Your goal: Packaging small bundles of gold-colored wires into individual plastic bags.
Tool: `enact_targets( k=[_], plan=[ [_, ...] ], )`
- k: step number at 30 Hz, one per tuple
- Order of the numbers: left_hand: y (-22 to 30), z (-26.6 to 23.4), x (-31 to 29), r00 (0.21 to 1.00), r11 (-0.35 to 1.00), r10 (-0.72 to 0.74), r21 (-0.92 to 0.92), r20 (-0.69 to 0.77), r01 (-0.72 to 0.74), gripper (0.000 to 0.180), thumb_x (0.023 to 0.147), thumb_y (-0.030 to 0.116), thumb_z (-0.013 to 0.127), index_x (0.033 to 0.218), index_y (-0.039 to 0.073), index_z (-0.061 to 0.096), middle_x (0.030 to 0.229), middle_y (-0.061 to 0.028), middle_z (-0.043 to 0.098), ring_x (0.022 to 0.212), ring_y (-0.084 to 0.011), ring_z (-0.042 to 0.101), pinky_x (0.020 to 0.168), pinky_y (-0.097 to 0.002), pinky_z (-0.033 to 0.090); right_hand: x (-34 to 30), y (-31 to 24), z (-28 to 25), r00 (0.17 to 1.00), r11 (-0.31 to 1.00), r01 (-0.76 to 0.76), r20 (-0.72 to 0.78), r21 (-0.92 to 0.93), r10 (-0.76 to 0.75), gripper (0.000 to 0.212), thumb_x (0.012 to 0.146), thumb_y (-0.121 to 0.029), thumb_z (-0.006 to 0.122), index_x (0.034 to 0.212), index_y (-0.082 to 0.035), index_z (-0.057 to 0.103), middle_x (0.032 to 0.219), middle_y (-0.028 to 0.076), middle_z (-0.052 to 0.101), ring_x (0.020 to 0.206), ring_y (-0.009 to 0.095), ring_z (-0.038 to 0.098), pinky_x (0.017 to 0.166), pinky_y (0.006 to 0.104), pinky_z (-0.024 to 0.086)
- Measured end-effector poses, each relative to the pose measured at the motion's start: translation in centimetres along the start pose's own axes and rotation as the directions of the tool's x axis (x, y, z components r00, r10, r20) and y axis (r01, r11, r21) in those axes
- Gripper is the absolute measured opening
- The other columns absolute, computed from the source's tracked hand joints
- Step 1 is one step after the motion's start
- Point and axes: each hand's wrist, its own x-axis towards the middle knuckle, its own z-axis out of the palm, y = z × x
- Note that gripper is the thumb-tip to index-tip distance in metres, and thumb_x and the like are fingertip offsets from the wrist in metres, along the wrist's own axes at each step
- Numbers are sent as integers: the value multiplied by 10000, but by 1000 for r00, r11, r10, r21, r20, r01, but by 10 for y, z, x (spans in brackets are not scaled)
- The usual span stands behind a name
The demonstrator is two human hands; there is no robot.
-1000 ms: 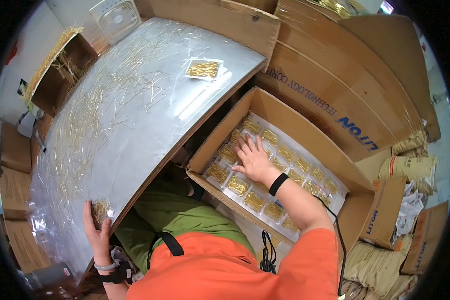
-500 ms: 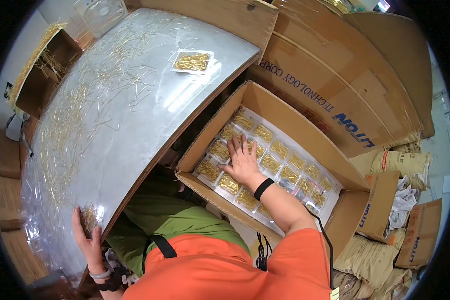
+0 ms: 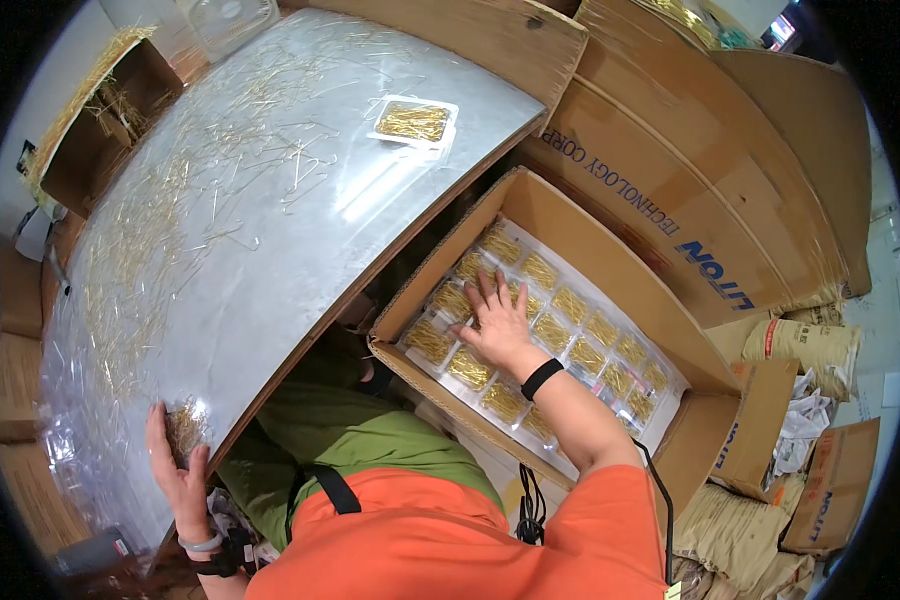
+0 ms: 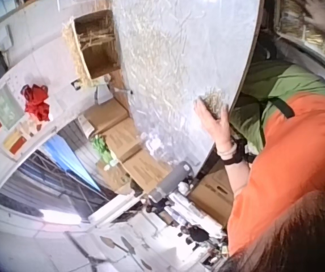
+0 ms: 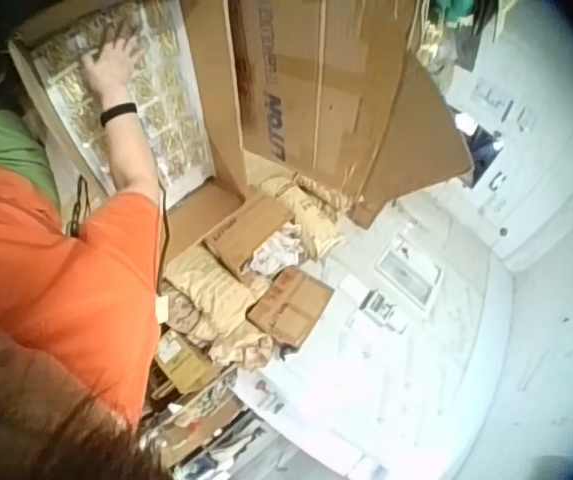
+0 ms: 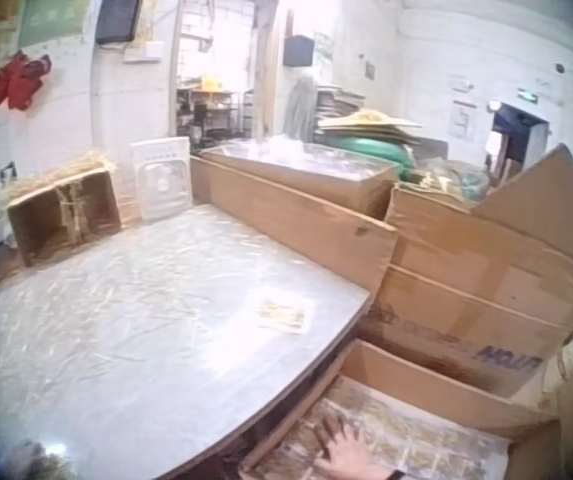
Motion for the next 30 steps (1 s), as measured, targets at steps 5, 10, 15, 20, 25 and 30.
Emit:
enact_targets(
  k=[5, 10, 15, 20, 25, 30],
  plan=[
    [2, 0, 1, 1000, 999, 13, 35, -5, -13, 741, 890, 285, 721, 1497, -23, 429, 1529, -190, 464, 1447, -372, 385, 1193, -450, 278, 7, 9, 8, 994, 999, -50, -97, 20, 52, 795, 955, -557, 526, 1547, -60, 346, 1656, 157, 230, 1540, 362, 162, 1220, 629, 55],
    [0, 1, -1, 1000, 1000, 11, 26, -24, -10, 731, 897, 303, 714, 1491, -22, 441, 1523, -195, 471, 1443, -364, 395, 1192, -447, 282, 14, 12, 7, 994, 995, -93, -52, 27, 95, 795, 982, -542, 494, 1555, -27, 302, 1656, 173, 217, 1542, 340, 172, 1229, 607, 66],
    [0, 1, 0, 1000, 999, 13, 50, -25, -12, 730, 900, 318, 713, 1489, -20, 445, 1523, -199, 471, 1442, -368, 395, 1190, -450, 285, 15, 13, 10, 995, 995, -95, -38, -7, 95, 808, 986, -563, 471, 1565, -30, 284, 1660, 165, 210, 1549, 328, 155, 1231, 601, 59],
    [2, 1, 1, 1000, 998, 11, 56, -24, -10, 742, 903, 356, 712, 1488, -15, 447, 1520, -202, 472, 1441, -375, 394, 1188, -455, 288, 14, 13, 8, 995, 996, -91, -45, 20, 92, 805, 985, -559, 472, 1567, -34, 284, 1657, 169, 216, 1547, 333, 156, 1226, 610, 55],
    [0, 1, 1, 1000, 998, 5, 62, -4, -5, 808, 890, 424, 718, 1500, -15, 422, 1512, -230, 460, 1441, -426, 369, 1187, -490, 281, 14, 10, 0, 991, 995, -95, -91, 39, 99, 800, 982, -555, 475, 1562, -36, 292, 1653, 184, 216, 1540, 357, 164, 1218, 625, 56],
    [-2, 0, 1, 1000, 998, 13, 55, 5, -14, 814, 891, 428, 714, 1500, -23, 417, 1513, -226, 457, 1442, -424, 364, 1188, -494, 274, 15, 8, 6, 984, 995, -80, -157, 53, 88, 757, 987, -512, 497, 1553, -43, 316, 1647, 196, 221, 1533, 384, 166, 1208, 642, 68]
  ],
)
